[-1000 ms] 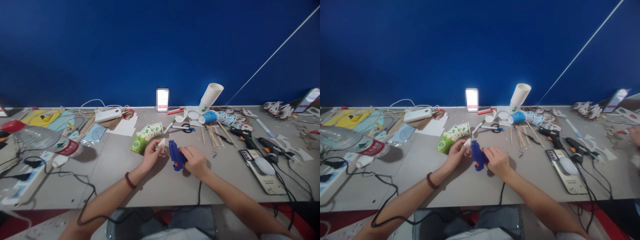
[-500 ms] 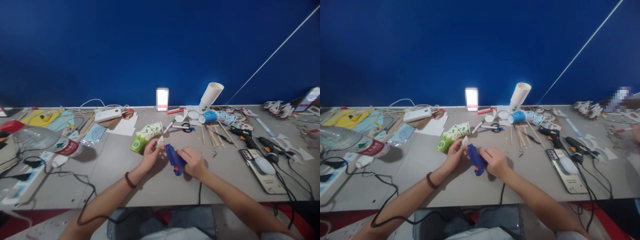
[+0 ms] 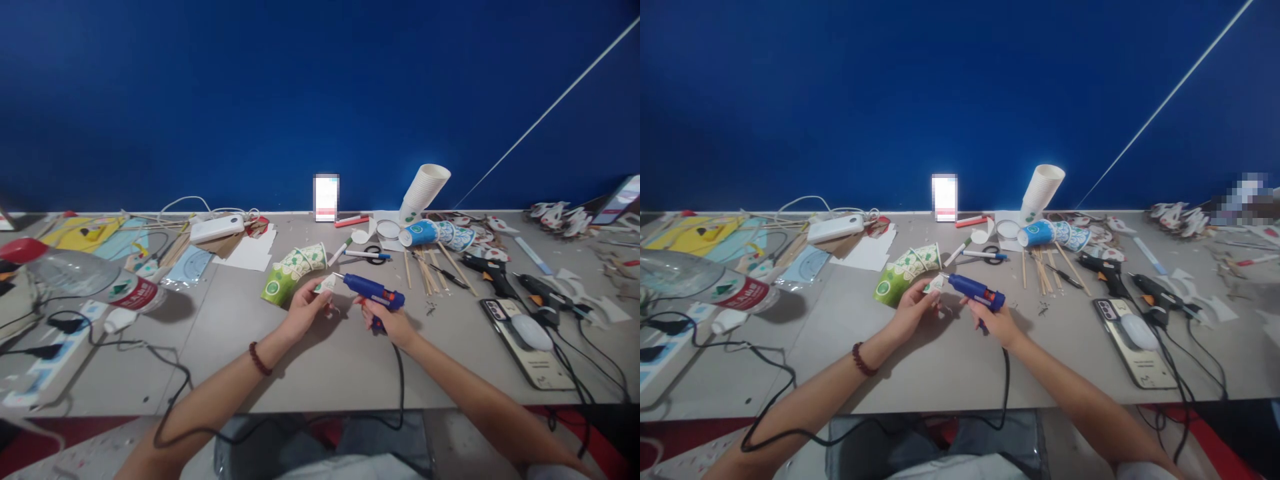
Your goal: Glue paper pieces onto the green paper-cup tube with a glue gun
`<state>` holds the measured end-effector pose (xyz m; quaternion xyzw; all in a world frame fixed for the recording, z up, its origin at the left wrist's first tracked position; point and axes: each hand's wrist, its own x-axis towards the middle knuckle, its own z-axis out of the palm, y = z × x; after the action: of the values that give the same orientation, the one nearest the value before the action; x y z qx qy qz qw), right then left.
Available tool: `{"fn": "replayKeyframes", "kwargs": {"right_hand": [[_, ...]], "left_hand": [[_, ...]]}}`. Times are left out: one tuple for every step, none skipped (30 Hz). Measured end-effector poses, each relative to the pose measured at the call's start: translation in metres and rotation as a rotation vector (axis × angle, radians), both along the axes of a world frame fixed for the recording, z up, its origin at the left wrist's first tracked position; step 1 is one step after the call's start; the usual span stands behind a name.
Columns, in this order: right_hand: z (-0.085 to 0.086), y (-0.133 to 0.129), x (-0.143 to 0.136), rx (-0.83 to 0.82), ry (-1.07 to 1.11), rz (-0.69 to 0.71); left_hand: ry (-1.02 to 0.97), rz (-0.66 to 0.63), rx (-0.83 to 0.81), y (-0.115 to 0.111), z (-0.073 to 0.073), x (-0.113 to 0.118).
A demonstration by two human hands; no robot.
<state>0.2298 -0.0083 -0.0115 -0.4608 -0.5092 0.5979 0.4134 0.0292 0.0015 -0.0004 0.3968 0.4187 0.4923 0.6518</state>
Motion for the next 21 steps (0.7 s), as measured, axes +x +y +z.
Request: {"fn": "replayKeyframes", "kwargs": {"right_hand": [[0.0001,0.0007,-0.0005,-0.015,0.041,0.007],[0.0008,0.0013,-0.0011,-0.031,0.08,0.016],[0.0018,0.0017,-0.0015,-0.045,0.114,0.021],[0.003,0.002,-0.0018,-0.056,0.136,0.023],[0.004,0.0021,-0.002,-0.064,0.151,0.024],[0.0047,0.0021,-0.002,-0.068,0.161,0.023],[0.0053,0.002,-0.002,-0.069,0.166,0.02],[0.0056,0.0019,-0.0019,-0.069,0.166,0.018],[0.0059,0.0018,-0.0019,-0.07,0.164,0.015],[0.0062,0.0017,-0.0018,-0.072,0.16,0.013],[0.0066,0.0016,-0.0018,-0.077,0.157,0.012],[0.0071,0.0016,-0.0019,-0.084,0.155,0.011],[0.0076,0.0016,-0.0021,-0.091,0.153,0.009],[0.008,0.0016,-0.0023,-0.096,0.152,0.004],[0.0083,0.0017,-0.0026,-0.097,0.153,-0.003],[0.0083,0.0019,-0.0028,-0.099,0.154,-0.006],[0.008,0.0021,-0.0029,-0.1,0.157,-0.009],[0.0075,0.0024,-0.0031,-0.104,0.162,-0.008],[0.0067,0.0027,-0.0031,-0.109,0.169,-0.007],[0.006,0.003,-0.0032,-0.117,0.178,-0.004],[0.0053,0.0033,-0.0032,-0.128,0.188,-0.003]], "left_hand": [[0.003,0.0,-0.002,-0.0001,0.0009,0.0003],[0.004,0.005,-0.002,-0.0002,0.0018,0.0007],[0.004,0.008,-0.003,-0.0003,0.0025,0.001],[0.002,0.011,-0.005,-0.0003,0.0029,0.0012],[-0.002,0.013,-0.006,-0.0004,0.0031,0.0014],[-0.006,0.013,-0.006,-0.0004,0.0031,0.0014],[-0.01,0.013,-0.007,-0.0004,0.0028,0.0013],[-0.011,0.012,-0.007,-0.0004,0.0025,0.001],[-0.01,0.009,-0.007,-0.0004,0.002,0.0007],[-0.008,0.007,-0.007,-0.0004,0.0015,0.0004],[-0.005,0.006,-0.008,-0.0005,0.0011,0.0],[-0.002,0.004,-0.008,-0.0005,0.0006,-0.0003],[0.0,0.002,-0.008,-0.0005,0.0002,-0.0005],[0.001,0.001,-0.007,-0.0005,-0.0002,-0.0007],[0.001,0.002,-0.006,-0.0005,-0.0004,-0.0007],[0.001,0.003,-0.004,-0.0005,-0.0006,-0.0006],[0.002,0.005,-0.003,-0.0005,-0.0005,-0.0005],[0.001,0.009,-0.001,-0.0005,-0.0003,-0.0004],[0.001,0.013,0.0,-0.0005,0.0001,-0.0002],[0.001,0.014,0.001,-0.0005,0.0007,-0.0001],[0.002,0.016,0.003,-0.0005,0.0014,0.0]]}}
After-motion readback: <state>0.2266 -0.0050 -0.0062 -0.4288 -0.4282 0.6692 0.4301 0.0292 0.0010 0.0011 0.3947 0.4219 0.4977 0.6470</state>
